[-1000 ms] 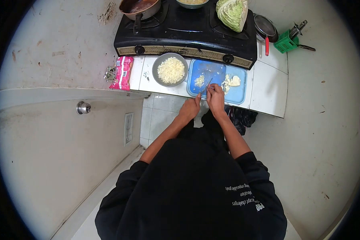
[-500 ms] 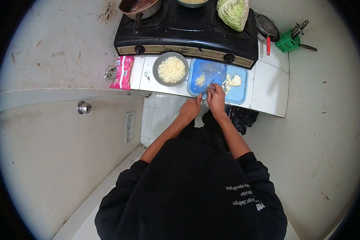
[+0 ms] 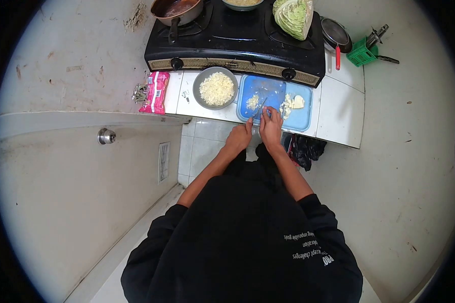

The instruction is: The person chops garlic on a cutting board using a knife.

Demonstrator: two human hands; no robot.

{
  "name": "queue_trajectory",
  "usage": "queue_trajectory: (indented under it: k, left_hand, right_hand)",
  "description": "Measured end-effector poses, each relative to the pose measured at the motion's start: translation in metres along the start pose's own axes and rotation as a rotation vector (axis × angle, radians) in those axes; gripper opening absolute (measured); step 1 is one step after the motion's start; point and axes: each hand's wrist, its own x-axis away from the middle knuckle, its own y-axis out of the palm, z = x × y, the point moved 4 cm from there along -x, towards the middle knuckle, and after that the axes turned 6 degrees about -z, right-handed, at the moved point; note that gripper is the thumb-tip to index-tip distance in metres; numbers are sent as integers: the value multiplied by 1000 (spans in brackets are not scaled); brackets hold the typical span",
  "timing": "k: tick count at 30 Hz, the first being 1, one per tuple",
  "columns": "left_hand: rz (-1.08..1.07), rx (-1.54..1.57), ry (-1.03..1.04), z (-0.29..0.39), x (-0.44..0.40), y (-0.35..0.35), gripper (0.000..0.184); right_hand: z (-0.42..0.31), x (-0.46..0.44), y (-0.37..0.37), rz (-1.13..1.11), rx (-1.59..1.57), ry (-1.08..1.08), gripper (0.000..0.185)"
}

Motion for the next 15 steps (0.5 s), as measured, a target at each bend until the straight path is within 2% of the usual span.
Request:
queue_trajectory:
  k: [8,15]
  left_hand:
    - [15,51,23,11,12,-1,71]
    - [59,-101,-55,20,11,-3,70]
  right_hand:
    - [-1,-2,-3,-51,-12,5,33]
    - [-1,-3,-3,-102,78,-9,33]
